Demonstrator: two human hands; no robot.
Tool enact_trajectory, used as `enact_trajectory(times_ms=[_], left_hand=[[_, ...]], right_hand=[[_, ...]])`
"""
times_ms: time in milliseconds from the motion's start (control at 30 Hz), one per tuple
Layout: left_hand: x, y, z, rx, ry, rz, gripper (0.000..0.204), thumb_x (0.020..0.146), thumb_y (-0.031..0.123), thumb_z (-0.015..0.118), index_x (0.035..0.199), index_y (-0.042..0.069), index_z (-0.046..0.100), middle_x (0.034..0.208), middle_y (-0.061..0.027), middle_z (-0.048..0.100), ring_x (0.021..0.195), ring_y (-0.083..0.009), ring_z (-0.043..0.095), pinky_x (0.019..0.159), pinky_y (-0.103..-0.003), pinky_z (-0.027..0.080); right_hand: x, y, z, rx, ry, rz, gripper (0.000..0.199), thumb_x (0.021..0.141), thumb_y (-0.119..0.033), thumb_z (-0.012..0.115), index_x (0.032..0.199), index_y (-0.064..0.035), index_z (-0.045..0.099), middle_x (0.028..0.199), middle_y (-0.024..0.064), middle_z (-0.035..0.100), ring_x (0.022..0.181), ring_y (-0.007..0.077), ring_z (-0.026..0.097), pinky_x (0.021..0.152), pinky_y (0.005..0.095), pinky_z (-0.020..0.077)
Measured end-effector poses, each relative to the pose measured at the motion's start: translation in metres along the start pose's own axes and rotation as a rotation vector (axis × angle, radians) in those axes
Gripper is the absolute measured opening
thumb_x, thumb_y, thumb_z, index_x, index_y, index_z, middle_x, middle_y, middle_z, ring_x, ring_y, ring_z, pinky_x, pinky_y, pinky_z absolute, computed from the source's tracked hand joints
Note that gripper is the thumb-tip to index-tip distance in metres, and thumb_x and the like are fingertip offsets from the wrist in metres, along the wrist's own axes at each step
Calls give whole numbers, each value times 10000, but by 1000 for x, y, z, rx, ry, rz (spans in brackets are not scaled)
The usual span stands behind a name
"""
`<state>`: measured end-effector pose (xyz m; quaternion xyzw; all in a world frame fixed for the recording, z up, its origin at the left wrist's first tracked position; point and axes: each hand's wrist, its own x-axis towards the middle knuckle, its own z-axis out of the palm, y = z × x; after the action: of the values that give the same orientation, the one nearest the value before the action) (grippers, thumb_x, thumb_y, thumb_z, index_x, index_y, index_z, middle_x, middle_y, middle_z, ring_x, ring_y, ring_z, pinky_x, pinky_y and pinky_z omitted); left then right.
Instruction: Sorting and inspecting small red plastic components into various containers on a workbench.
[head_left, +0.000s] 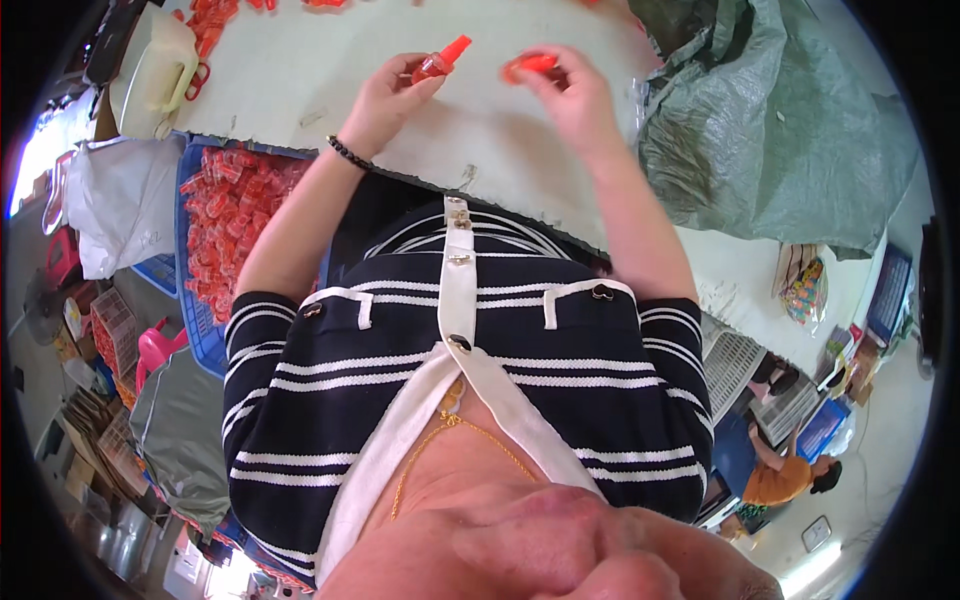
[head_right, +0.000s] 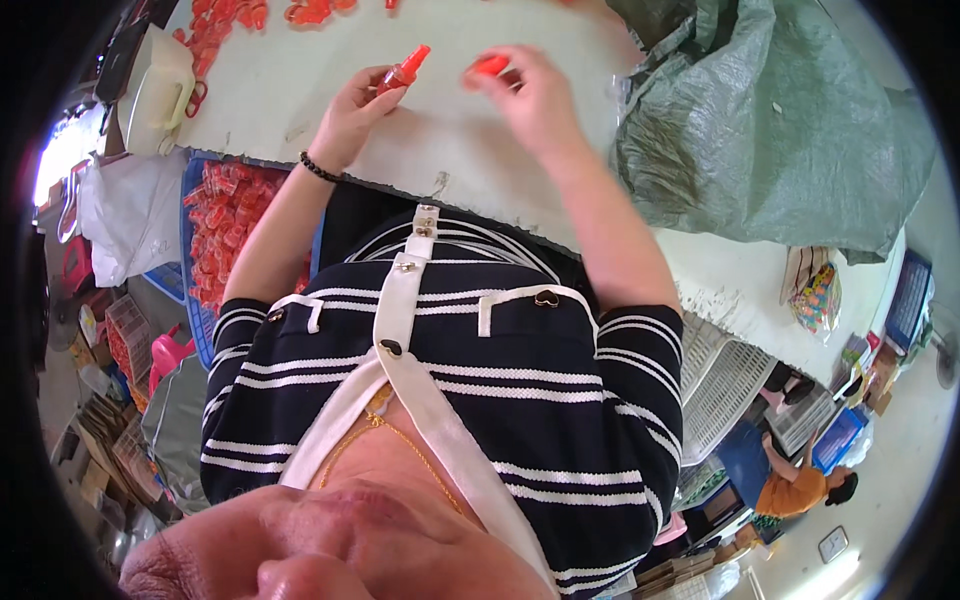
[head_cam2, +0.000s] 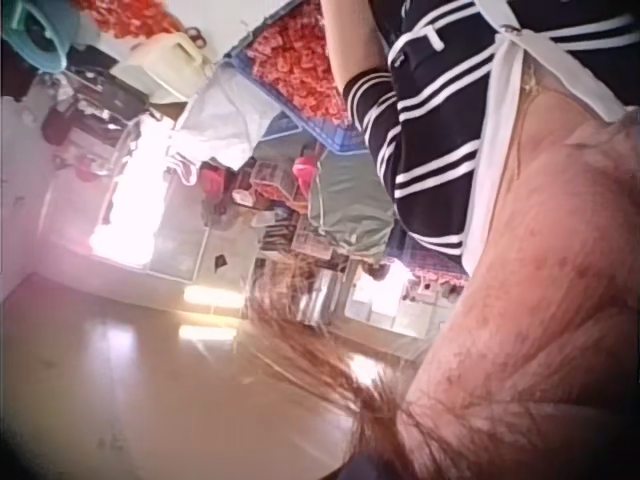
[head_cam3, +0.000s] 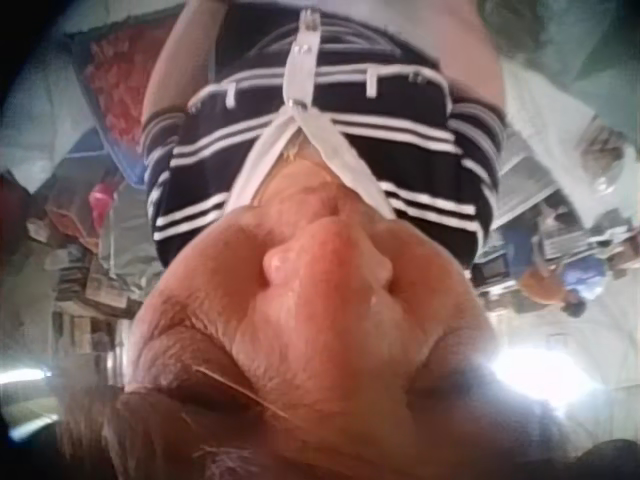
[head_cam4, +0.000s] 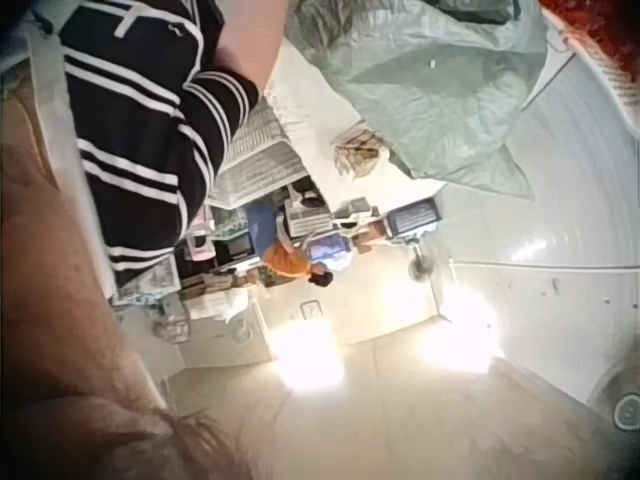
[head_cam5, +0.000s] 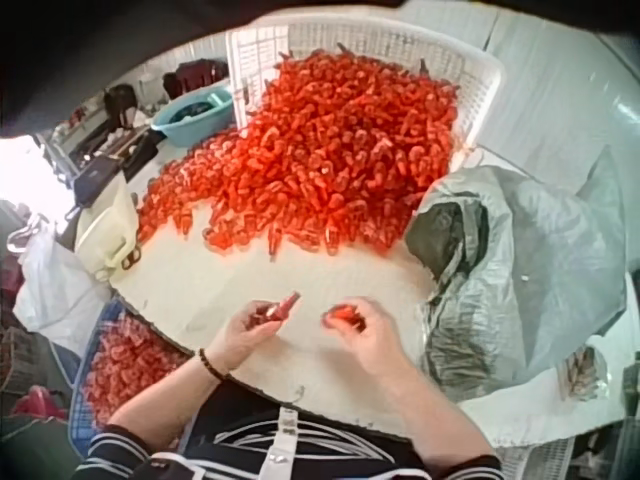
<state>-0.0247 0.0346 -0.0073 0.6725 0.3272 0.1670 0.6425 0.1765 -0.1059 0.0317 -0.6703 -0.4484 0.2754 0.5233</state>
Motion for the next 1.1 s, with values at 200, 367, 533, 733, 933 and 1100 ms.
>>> enact_trajectory(times_ms=[200,367,533,733,933,1100], left_hand=[[-14,14,53,-821,-88,-328,289,951,295,518,1113,55,530,946,-34,598,851,-164,614,676,-287,487],[-16,5,54,-758,-66,-358,286,954,291,512,1125,63,522,909,-34,605,753,-141,593,574,-243,439],[-20,11,46,-651,-36,-348,273,954,277,512,1125,65,528,866,-34,596,711,-105,564,533,-211,395],[-17,9,38,-621,-85,-335,300,957,290,494,1119,40,536,826,-32,574,665,-80,527,520,-195,373],[-20,16,22,-555,-418,-311,434,966,393,422,1109,0,538,770,-41,555,606,-77,487,494,-194,374],[-21,30,20,-531,-567,-357,481,966,439,381,1062,-5,541,731,-42,541,591,-81,482,498,-191,379]], right_hand=[[-34,-7,26,211,-83,127,272,813,-150,701,1027,-16,602,930,86,661,713,143,633,659,262,504],[-23,10,-23,-553,194,-80,326,800,-251,710,1044,-61,607,952,75,661,807,209,621,710,313,488],[-9,41,-86,-1342,241,116,347,776,-325,691,1014,-88,603,972,104,642,950,269,574,794,462,447],[-5,47,-73,-1206,261,-267,335,786,-291,690,1063,-125,599,971,81,627,935,252,585,801,429,460],[-14,-8,-18,-278,-114,-184,360,785,-88,698,1128,-70,588,984,80,605,888,203,594,790,296,487],[-22,-13,-12,-140,-301,-199,432,744,-58,733,1150,-81,587,991,65,598,881,178,592,797,276,488]])
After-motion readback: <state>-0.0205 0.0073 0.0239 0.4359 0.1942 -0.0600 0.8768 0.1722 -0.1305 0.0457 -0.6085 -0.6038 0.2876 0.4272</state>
